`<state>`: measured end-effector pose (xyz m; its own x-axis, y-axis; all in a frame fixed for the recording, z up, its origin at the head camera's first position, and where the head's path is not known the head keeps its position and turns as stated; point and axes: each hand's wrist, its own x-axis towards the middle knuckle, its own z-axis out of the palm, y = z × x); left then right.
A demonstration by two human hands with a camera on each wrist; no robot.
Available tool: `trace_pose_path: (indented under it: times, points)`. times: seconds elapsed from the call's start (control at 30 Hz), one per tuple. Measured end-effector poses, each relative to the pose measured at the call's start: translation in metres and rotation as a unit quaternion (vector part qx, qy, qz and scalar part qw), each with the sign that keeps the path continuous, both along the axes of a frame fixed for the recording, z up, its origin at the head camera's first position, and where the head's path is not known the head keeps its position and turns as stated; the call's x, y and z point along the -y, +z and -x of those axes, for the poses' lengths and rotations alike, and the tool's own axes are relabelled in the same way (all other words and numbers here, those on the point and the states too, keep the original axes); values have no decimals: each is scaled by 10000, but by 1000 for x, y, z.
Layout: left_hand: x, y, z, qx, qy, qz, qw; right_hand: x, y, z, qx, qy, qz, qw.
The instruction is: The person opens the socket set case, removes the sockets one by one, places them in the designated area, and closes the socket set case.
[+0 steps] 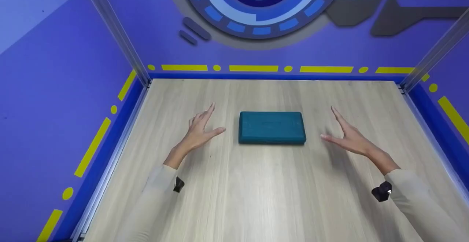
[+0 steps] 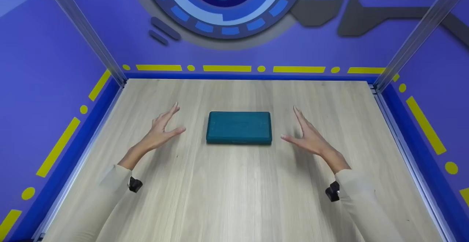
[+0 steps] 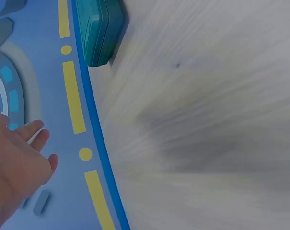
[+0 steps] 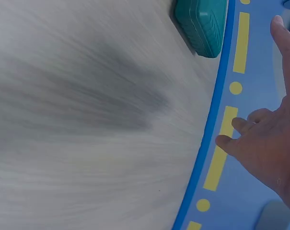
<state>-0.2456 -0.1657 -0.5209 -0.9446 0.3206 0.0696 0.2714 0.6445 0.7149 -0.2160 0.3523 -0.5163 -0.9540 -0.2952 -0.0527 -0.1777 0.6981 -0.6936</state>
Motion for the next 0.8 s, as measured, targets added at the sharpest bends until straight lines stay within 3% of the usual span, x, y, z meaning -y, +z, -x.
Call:
trace_pose_path:
  times: [0.27,0.5,0.8]
  points:
    - [-18,-20,2,55,-107,-317,9994,15,-24,3,68,86,489,9987]
    - [-34,-36,3,384,-232,-478,9978,28,-40,6,195,99,838,9962]
    - [-52,-56,7,787,-190,-795,9935,42,-57,10,394,65,1052,9936]
